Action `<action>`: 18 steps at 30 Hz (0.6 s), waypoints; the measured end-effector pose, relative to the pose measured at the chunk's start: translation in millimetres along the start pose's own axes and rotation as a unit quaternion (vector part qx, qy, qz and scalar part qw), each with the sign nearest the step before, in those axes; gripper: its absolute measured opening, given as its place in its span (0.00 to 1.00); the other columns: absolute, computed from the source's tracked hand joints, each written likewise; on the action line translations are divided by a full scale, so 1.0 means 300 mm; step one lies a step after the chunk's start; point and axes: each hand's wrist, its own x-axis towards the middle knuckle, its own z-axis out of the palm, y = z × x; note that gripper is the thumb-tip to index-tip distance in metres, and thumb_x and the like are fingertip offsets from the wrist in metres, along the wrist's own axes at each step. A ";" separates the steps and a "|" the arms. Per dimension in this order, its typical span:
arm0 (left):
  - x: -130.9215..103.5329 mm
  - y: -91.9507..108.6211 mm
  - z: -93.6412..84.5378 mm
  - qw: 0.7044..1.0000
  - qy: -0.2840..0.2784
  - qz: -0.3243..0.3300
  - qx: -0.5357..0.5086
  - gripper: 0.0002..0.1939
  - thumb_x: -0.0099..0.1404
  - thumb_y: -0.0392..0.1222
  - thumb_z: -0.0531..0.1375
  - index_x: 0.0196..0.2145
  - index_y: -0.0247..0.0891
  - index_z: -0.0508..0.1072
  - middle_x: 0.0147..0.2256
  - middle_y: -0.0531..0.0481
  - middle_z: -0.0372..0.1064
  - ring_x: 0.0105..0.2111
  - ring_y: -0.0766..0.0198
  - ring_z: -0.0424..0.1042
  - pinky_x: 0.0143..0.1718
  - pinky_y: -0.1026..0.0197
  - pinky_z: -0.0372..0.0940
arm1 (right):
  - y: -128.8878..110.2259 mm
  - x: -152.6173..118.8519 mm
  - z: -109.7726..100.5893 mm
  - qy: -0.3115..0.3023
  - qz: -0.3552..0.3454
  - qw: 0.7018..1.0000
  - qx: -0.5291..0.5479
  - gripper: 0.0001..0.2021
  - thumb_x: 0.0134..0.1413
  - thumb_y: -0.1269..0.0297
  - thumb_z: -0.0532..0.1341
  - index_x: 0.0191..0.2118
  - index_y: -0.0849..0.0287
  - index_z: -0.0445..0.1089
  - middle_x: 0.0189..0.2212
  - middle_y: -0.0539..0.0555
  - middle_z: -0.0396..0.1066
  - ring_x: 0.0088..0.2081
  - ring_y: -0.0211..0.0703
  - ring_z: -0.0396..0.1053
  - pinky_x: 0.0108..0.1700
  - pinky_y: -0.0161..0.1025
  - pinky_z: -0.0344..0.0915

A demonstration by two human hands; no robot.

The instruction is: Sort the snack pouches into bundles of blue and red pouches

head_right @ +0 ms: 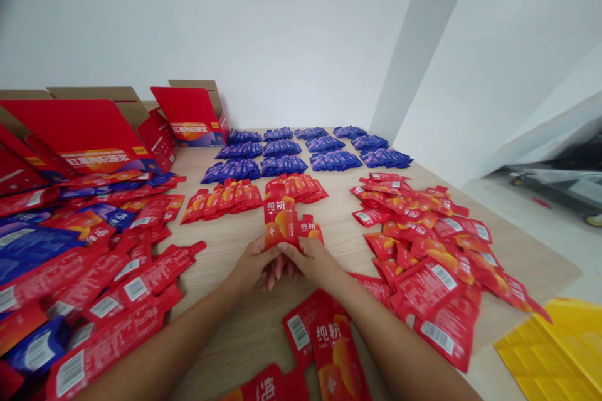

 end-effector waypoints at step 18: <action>0.006 0.027 -0.016 0.999 0.036 0.001 0.036 0.21 0.56 0.60 0.54 0.32 0.39 0.59 0.11 0.61 0.61 0.07 0.71 0.56 0.08 0.71 0.49 | -0.005 -0.013 -0.034 0.074 0.019 0.995 -0.060 0.24 0.58 0.46 0.49 0.17 0.56 0.59 0.09 0.44 0.57 0.13 0.33 0.53 0.18 0.32 0.53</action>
